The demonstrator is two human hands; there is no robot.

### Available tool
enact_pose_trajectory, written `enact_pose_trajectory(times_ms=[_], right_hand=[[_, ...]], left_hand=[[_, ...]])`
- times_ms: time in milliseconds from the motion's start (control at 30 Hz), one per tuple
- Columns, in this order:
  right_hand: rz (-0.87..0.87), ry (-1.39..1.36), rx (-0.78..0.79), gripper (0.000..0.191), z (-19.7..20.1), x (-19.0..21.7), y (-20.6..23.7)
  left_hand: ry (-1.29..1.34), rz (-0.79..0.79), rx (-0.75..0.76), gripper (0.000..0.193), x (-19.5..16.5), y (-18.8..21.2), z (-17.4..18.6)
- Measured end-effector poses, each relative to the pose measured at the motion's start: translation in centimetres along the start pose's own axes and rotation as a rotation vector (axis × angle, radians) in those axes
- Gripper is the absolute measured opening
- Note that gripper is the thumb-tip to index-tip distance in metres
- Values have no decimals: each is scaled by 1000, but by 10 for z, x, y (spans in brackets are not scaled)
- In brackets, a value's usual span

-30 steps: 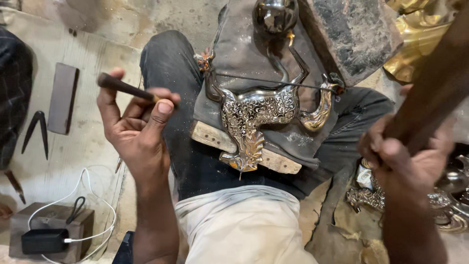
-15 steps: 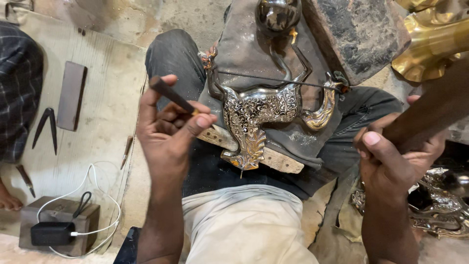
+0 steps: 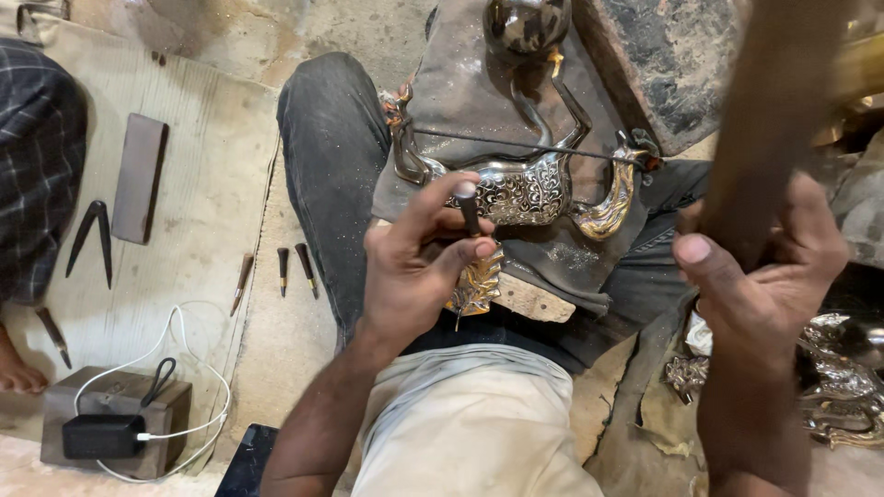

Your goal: The person sits on the floor with an ornate brass figurine on their lap, holds a chisel against its surface, and strikes the chisel with a wooden mallet, repeatedly repositioning the chisel to work different spots. They briefly set the figurine aside, pick up another brass piece, and resume chiseling.

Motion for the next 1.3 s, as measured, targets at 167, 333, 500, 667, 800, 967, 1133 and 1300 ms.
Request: enact_pose_trajectory(times_ms=[167, 333, 500, 667, 800, 967, 1133, 1300], right_hand=[[159, 299, 182, 62, -12, 35, -17], [197, 424, 499, 51, -41, 64, -42], [18, 899, 623, 59, -48, 49, -59], [-31, 908, 752, 64, -57, 49, -59], [124, 708, 599, 59, -41, 73, -53], [-20, 46, 274, 57, -2, 35, -33], [63, -198, 116, 47, -8, 22, -13], [19, -187, 3, 49, -15, 27, -6]], left_hand=[[-147, -28, 18, 56, -2, 0, -6], [-163, 0, 35, 57, -5, -3, -6], [-206, 20, 4, 52, -3, -4, -4], [-188, -48, -29, 29, -7, -8, 1], [112, -12, -410, 63, -12, -1, 59], [149, -16, -445, 68, -22, 3, 92], [150, 76, -289, 71, -7, 3, 70], [86, 59, -21, 62, -4, -7, 32]])
Point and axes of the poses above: each hand's wrist, its own y-axis away from the middle knuckle, its own z-axis out of the back of the hand, x = y × z, the point moved 9 cm from there along -y, towards the middle knuckle, and after that the axes turned 9 degrees about -z, right-handed, at the moved point
